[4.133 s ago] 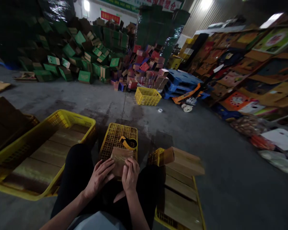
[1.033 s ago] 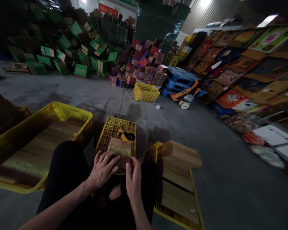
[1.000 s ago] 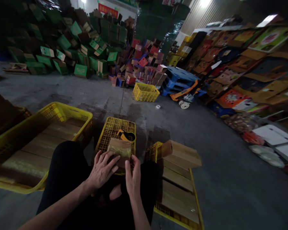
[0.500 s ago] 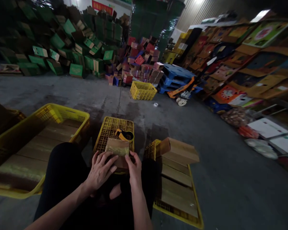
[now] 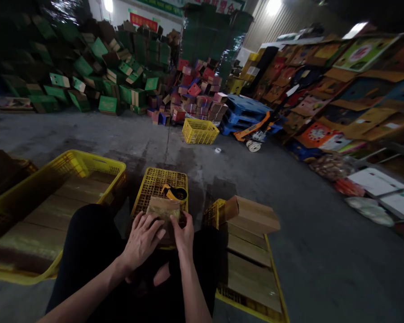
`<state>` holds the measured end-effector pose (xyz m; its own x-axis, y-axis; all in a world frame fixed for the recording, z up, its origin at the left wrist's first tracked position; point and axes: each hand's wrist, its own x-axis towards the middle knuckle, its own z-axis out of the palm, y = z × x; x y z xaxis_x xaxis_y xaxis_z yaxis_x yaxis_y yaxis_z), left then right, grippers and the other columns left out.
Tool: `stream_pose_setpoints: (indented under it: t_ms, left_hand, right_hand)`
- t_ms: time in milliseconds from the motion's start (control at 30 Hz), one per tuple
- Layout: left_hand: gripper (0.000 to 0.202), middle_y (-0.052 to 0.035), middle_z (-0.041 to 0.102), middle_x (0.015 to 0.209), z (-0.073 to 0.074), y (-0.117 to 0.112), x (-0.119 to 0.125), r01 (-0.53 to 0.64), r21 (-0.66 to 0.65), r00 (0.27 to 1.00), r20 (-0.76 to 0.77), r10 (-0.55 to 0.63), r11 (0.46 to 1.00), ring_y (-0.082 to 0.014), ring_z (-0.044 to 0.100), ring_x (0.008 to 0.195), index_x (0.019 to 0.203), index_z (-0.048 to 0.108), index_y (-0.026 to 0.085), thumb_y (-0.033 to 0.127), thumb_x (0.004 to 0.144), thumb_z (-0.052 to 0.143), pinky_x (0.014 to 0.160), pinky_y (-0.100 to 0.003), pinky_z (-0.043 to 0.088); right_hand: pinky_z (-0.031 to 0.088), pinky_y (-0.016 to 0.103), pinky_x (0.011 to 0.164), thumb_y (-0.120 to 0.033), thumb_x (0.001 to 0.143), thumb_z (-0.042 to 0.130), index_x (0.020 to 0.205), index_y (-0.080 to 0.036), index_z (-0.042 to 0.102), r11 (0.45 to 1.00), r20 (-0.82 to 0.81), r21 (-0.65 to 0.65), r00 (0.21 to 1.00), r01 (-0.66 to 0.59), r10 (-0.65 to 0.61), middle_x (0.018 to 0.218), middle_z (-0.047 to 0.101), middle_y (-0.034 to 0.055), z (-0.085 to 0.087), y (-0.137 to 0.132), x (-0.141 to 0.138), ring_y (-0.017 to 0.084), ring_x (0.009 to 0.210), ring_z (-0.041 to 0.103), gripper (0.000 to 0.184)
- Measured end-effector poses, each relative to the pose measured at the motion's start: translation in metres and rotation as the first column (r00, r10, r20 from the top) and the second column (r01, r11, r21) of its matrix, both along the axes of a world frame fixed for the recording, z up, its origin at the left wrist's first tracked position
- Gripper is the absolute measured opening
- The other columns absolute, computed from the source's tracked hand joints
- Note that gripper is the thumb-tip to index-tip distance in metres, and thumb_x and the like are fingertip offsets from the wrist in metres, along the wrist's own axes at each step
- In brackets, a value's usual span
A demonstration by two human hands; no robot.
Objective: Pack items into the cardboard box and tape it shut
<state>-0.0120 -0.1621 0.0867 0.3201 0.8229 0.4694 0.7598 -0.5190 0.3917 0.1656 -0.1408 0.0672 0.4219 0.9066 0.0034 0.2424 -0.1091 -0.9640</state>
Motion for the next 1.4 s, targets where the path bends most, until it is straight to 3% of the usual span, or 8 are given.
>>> stream_pose_setpoints:
  t_ms: [100,267,467,700,833,1067,1200,1400]
  left_hand:
    - [0.035,-0.0090,0.060,0.139,0.007,0.006,0.013,0.051,0.011,0.998,-0.036,-0.051,0.999,-0.0258,0.056,0.129,0.134,0.059,0.023,0.032,0.102,0.048,0.113,-0.047,0.042]
    - [0.056,-0.0116,0.042,0.160,0.007,0.007,0.026,0.087,0.042,0.979,-0.187,-0.078,0.995,-0.0308,0.039,0.147,0.154,0.041,0.022,0.040,0.102,0.049,0.117,-0.051,0.037]
    - [0.060,-0.0109,0.043,0.159,0.007,0.007,0.026,0.085,0.048,0.979,-0.191,-0.074,0.995,-0.0302,0.038,0.148,0.156,0.039,0.020,0.044,0.102,0.050,0.119,-0.050,0.035]
    - [0.061,-0.0107,0.044,0.158,0.011,0.008,0.026,0.076,0.031,0.984,-0.163,-0.070,0.997,-0.0291,0.039,0.147,0.158,0.035,0.020,0.037,0.102,0.049,0.121,-0.051,0.032]
    - [0.062,-0.0110,0.042,0.159,0.011,0.006,0.029,0.073,0.034,0.985,-0.160,-0.066,0.997,-0.0301,0.039,0.147,0.158,0.034,0.019,0.038,0.101,0.049,0.120,-0.051,0.034]
    - [0.065,-0.0130,0.042,0.159,0.010,0.004,0.031,0.037,0.018,0.986,-0.166,-0.033,0.999,-0.0317,0.038,0.148,0.157,0.036,0.015,0.041,0.099,0.052,0.120,-0.052,0.033]
    - [0.063,-0.0122,0.044,0.158,0.013,0.006,0.028,0.043,0.024,0.989,-0.140,-0.039,0.999,-0.0294,0.040,0.147,0.157,0.037,0.017,0.039,0.099,0.053,0.120,-0.049,0.033]
    - [0.060,-0.0116,0.045,0.157,0.014,0.004,0.028,0.037,0.031,0.991,-0.126,-0.033,0.999,-0.0295,0.041,0.146,0.155,0.040,0.019,0.038,0.099,0.052,0.120,-0.049,0.032]
  right_hand:
    - [0.052,0.037,0.090,-0.057,0.080,0.068,0.109,-0.019,0.070,1.000,0.055,0.012,0.998,-0.013,0.013,0.105,0.074,0.0086,0.002,0.003,-0.001,0.026,0.099,0.068,0.048]
    - [0.049,0.038,0.094,-0.059,0.089,0.057,0.103,-0.020,0.071,0.996,0.149,0.088,0.989,-0.018,0.004,0.104,0.073,0.0089,0.003,-0.004,0.001,0.026,0.101,0.066,0.043]
    - [0.049,0.037,0.091,-0.063,0.096,0.043,0.095,-0.021,0.070,0.996,0.202,0.088,0.979,-0.027,0.009,0.099,0.072,0.0095,0.005,-0.001,0.002,0.025,0.096,0.066,0.050]
    - [0.048,0.031,0.067,-0.061,0.080,0.067,0.080,-0.022,0.069,0.997,0.138,-0.055,0.988,-0.056,0.063,0.079,0.073,0.0036,0.019,0.024,0.011,0.022,0.072,0.064,0.040]
    - [0.045,0.028,0.067,-0.059,0.082,0.062,0.071,-0.022,0.064,0.998,0.113,-0.014,0.992,-0.056,0.057,0.073,0.070,0.0004,0.018,0.028,0.012,0.020,0.072,0.061,0.039]
    - [0.046,0.030,0.073,-0.062,0.088,0.052,0.073,-0.023,0.062,0.999,0.141,0.043,0.989,0.029,-0.035,0.074,0.068,0.0016,0.007,0.024,0.006,0.020,0.074,0.059,0.043]
    - [0.050,0.032,0.077,-0.064,0.085,0.055,0.083,-0.021,0.069,0.998,0.019,0.025,0.998,0.061,-0.062,0.087,0.074,0.0060,0.000,0.025,0.008,0.023,0.084,0.064,0.046]
    - [0.054,0.033,0.077,-0.063,0.079,0.065,0.091,-0.018,0.070,1.000,-0.202,0.003,0.979,-0.010,0.011,0.089,0.075,0.0057,-0.003,0.022,0.008,0.023,0.085,0.068,0.047]
